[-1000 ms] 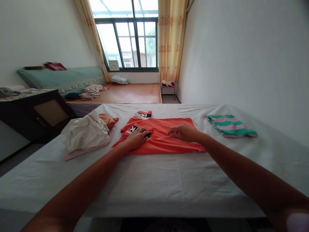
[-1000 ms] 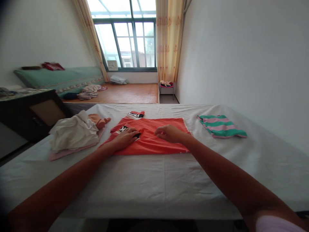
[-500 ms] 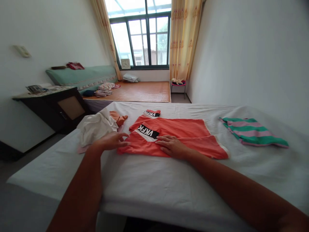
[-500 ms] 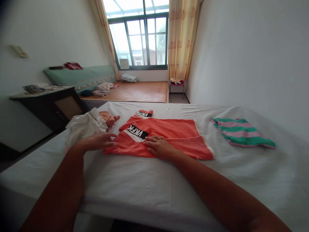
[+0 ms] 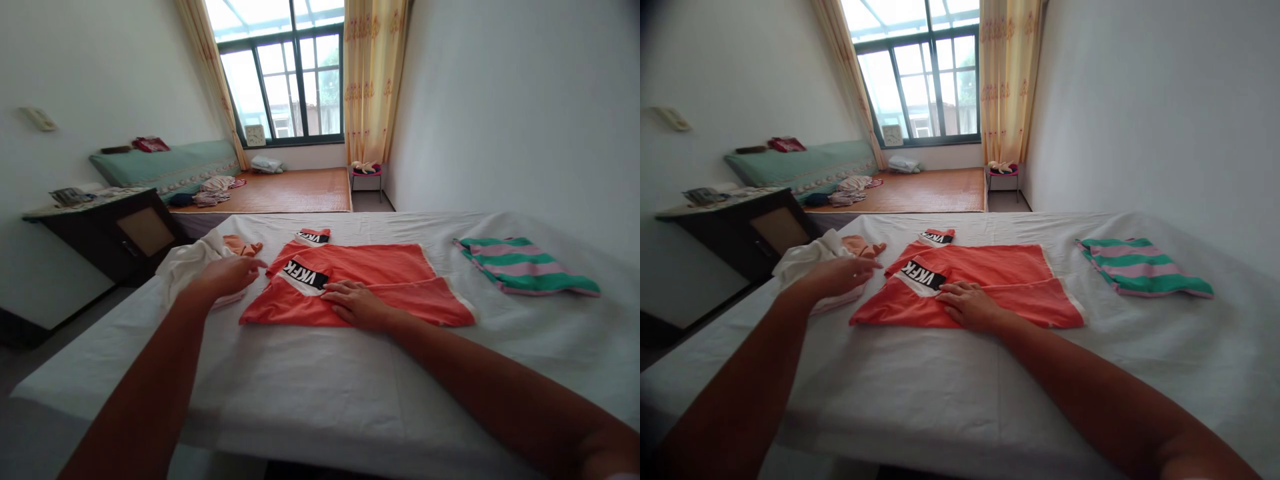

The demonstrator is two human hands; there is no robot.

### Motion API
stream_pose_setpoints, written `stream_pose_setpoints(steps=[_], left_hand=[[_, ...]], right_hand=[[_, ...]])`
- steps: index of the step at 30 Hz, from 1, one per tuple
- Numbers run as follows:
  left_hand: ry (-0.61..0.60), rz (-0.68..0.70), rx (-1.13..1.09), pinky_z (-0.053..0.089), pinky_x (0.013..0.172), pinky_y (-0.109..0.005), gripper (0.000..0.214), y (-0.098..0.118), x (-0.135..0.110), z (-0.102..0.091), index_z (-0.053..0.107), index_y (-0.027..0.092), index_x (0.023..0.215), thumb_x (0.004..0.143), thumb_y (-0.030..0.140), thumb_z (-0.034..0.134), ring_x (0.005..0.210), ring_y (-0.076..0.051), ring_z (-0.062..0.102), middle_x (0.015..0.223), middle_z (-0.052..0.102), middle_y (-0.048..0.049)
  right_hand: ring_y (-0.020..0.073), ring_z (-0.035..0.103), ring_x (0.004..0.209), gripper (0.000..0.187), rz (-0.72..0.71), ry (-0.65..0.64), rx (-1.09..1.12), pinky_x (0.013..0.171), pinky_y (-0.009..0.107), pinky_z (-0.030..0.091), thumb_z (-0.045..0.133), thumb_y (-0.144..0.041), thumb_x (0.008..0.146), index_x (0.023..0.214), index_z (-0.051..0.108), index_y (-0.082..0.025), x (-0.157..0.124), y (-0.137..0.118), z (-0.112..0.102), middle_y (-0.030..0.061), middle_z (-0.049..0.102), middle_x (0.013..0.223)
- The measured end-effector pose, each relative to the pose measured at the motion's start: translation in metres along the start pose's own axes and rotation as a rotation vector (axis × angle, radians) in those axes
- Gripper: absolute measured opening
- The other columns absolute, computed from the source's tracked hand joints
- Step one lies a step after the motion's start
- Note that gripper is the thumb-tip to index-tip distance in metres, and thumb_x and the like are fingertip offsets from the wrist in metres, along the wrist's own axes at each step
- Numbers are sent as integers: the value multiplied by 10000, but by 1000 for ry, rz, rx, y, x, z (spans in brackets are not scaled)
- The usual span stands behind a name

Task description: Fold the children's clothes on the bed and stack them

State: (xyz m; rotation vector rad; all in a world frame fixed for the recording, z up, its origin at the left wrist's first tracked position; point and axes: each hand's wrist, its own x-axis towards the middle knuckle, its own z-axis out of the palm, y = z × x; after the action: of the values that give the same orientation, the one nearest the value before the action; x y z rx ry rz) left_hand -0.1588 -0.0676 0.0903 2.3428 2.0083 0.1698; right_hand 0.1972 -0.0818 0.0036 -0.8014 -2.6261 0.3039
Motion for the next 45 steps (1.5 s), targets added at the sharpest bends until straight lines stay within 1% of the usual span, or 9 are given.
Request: stream_pose_setpoints(steps=[3, 6, 12, 19, 29, 32, 37, 41, 45], left_hand=[[-6, 70, -107, 476, 862, -266, 424, 21, 56, 7, 665, 245, 1187, 811, 375, 520, 962, -221, 667, 1072, 722, -40], [36, -51, -223, 445, 937, -261, 452, 30, 107, 24, 649, 161, 1194, 783, 334, 571, 1105, -236, 613, 1220, 658, -94], [59, -197, -299, 509, 785, -273, 517, 31, 171, 62, 587, 77, 1239, 800, 349, 603, 976, -254, 668, 1145, 676, -178], [72, -108, -357, 510, 734, -239, 359, 47, 220, 81, 701, 174, 1102, 776, 306, 626, 815, -194, 684, 900, 749, -41], [221, -92, -267, 439, 961, -297, 379, 52, 232, 108, 676, 226, 1174, 822, 287, 550, 1092, -240, 604, 1174, 680, -68], [230, -80, -233, 412, 997, -345, 417, 50, 227, 120, 626, 233, 1245, 855, 319, 505, 1139, -260, 571, 1230, 643, -88], [239, -72, -176, 430, 974, -326, 407, 48, 230, 121, 621, 252, 1248, 885, 340, 458, 1107, -244, 590, 1240, 632, -79], [257, -51, -249, 420, 1000, -327, 412, 47, 230, 120, 625, 219, 1245, 892, 335, 446, 1142, -245, 578, 1263, 623, -90], [313, -56, -405, 427, 1000, -315, 459, 46, 225, 120, 537, 223, 1341, 899, 303, 441, 1163, -221, 572, 1274, 623, -71]], right_hand=[[218, 446, 1274, 388, 8, -12, -13, 1032, 425, 354, 392, -378, 966, 1318, 540, -303, 0, -1, 0, 27, 494, 1421], [226, 439, 1276, 398, 7, -22, -34, 1028, 433, 353, 379, -381, 971, 1330, 528, -296, 0, -1, 0, 30, 486, 1427], [224, 443, 1258, 386, 12, 11, -41, 1015, 425, 356, 386, -378, 970, 1321, 527, -309, 0, 1, 2, 15, 483, 1429], [217, 441, 1244, 371, 13, 30, -24, 1030, 417, 339, 402, -363, 964, 1304, 537, -299, 2, 2, -4, 16, 495, 1417], [225, 434, 1280, 401, -4, -65, 0, 1032, 428, 348, 426, -370, 952, 1341, 504, -313, 5, 0, -16, 28, 468, 1441], [218, 499, 1230, 411, 23, -67, 44, 1021, 386, 379, 516, -393, 907, 1308, 544, -306, 2, 27, -50, 30, 556, 1358], [223, 582, 1128, 439, 503, 112, -85, 1010, 368, 403, 448, -373, 935, 1346, 519, -236, -18, 137, -105, 71, 633, 1248], [285, 536, 1184, 565, 854, 160, -228, 1026, 421, 384, 467, -424, 917, 1424, 416, -181, -50, 210, -97, 135, 537, 1364], [290, 503, 1200, 491, 829, 222, -259, 997, 442, 403, 469, -396, 903, 1355, 490, -207, -68, 228, -73, 106, 545, 1354]])
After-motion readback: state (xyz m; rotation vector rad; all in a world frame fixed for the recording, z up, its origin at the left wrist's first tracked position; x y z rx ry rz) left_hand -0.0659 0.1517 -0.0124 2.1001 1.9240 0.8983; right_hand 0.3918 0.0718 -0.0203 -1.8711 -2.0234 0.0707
